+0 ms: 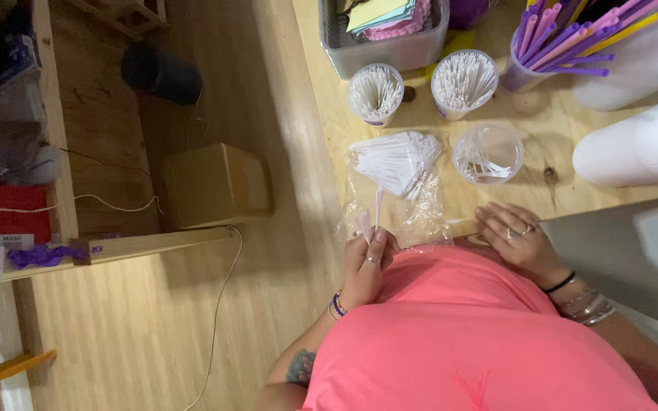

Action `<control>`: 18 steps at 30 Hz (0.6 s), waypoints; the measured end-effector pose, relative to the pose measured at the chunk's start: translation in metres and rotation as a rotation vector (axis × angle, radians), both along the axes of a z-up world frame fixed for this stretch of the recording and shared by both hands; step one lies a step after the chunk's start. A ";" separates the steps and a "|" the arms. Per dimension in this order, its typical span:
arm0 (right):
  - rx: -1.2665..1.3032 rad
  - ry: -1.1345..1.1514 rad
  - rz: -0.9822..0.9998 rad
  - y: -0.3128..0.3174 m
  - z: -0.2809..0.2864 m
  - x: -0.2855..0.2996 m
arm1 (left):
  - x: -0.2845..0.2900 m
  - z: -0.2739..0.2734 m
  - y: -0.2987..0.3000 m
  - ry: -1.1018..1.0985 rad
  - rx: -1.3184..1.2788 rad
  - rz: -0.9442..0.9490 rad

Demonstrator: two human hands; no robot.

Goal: The person repeatedly picks up cotton swabs from a plastic bag and places them into a clear plastic container. They handle the swabs one by one, transferring them from the bag to the container throughout the clip.

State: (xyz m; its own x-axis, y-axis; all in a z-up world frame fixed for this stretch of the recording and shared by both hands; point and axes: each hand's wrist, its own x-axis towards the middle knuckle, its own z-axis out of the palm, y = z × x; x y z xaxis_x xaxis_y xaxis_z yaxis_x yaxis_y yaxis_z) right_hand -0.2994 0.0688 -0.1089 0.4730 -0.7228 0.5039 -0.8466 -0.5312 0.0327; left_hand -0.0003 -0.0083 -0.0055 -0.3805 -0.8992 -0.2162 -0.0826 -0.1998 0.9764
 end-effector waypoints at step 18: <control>0.045 -0.640 0.027 0.017 -0.053 0.002 | -0.008 -0.029 0.007 -0.073 -0.241 -0.243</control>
